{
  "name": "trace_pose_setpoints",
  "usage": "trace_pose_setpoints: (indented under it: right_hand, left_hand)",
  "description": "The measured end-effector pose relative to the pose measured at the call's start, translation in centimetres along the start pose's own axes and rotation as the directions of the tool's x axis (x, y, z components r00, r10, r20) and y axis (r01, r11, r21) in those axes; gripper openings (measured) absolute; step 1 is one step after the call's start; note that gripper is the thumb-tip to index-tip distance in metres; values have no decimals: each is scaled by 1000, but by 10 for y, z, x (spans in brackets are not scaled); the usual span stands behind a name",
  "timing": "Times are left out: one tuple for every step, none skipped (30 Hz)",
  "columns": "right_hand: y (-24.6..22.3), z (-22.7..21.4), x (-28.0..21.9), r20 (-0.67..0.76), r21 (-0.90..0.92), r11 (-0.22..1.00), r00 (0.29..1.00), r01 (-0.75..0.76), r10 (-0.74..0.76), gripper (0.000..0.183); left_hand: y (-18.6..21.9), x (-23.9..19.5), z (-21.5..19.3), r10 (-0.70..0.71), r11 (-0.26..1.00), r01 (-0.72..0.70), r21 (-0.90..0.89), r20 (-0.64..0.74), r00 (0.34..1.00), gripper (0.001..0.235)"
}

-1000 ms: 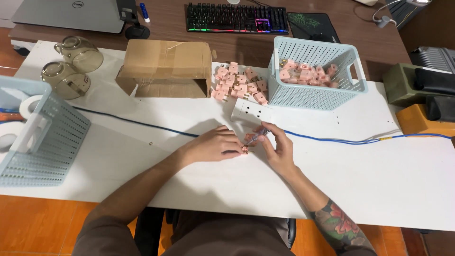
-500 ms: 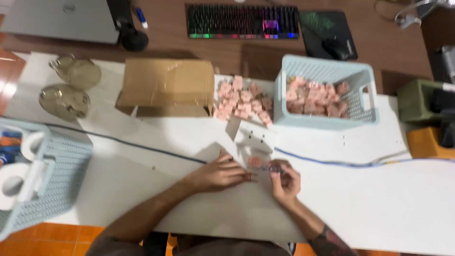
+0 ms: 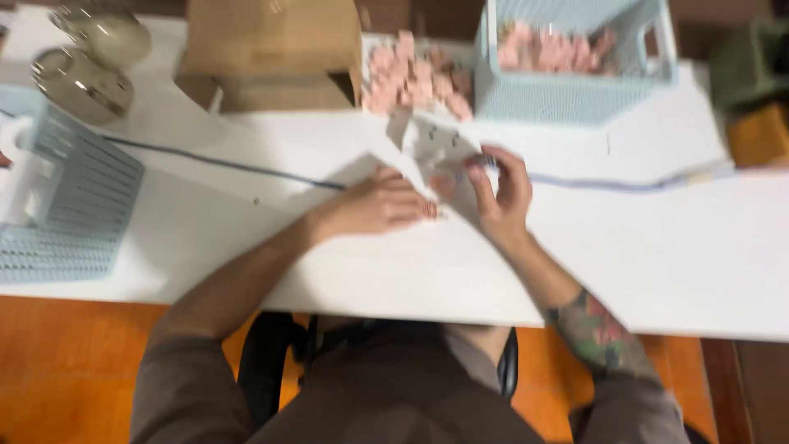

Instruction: Assembling electrical plug components and securing wires using a small screwdriver.

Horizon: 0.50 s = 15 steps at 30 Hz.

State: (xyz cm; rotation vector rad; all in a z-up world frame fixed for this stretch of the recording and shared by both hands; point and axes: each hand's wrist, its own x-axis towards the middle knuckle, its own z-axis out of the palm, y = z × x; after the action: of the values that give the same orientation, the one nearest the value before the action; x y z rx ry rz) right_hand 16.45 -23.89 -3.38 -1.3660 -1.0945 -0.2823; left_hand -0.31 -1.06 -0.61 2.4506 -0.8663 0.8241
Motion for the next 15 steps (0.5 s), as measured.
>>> trace_pose_setpoints:
  right_hand:
    - [-9,2,9,-7,-9,999,999,-34,33,38]
    - [-20,3,17,49,15,1000,999,0,-1,36]
    - [-30,5,26,104,44,999,994,31,-35,35]
    - [-29,3,23,101,36,999,994,34,-38,35]
    - [-29,2,22,128,64,997,991,38,-46,36]
    - [-26,4,27,156,98,994,985,54,-69,37]
    - [-26,4,30,154,97,993,984,70,-84,37]
    - [-27,4,28,166,93,993,983,66,-81,38]
    - [-27,6,26,178,89,994,981,62,-77,38]
    - [-28,7,26,181,89,994,981,57,-72,38]
    - [-28,7,26,183,90,993,979,70,-86,38]
    - [-27,7,27,184,89,992,978,85,-101,38]
    - [-29,7,24,188,87,993,977,82,-97,38]
    - [-29,7,25,178,98,991,978,90,-106,37]
    - [-29,7,26,167,109,989,979,98,-116,36]
  left_hand:
    - [-6,-3,3,-8,999,8,-32,13,1000,9]
    - [-9,-7,8,8,1000,-8,-17,2,1000,7]
    - [-12,-12,13,24,1000,-24,-2,-9,1000,6]
    - [-11,-14,14,32,999,-32,-4,-11,999,6]
    - [-10,-14,14,17,1000,-17,-18,-5,1000,6]
    - [-14,-14,9,5,1000,-5,-18,0,1000,6]
    - [-15,-8,5,15,1000,-15,-7,-5,1000,6]
    - [-12,-7,3,3,1000,-3,-18,11,1000,6]
    - [-10,-6,1,-9,1000,10,-29,27,1000,7]
    - [-10,-7,0,-14,999,15,-33,26,1000,7]
    - [-10,-7,0,-7,1000,7,-19,28,1000,7]
    - [-11,-7,1,3,1000,-2,-6,28,1000,8]
    - [-9,-8,2,0,1000,0,-10,25,1000,8]
    - [-11,-8,2,8,1000,-8,0,22,1000,8]
    - [-12,-7,2,16,1000,-16,9,19,1000,8]
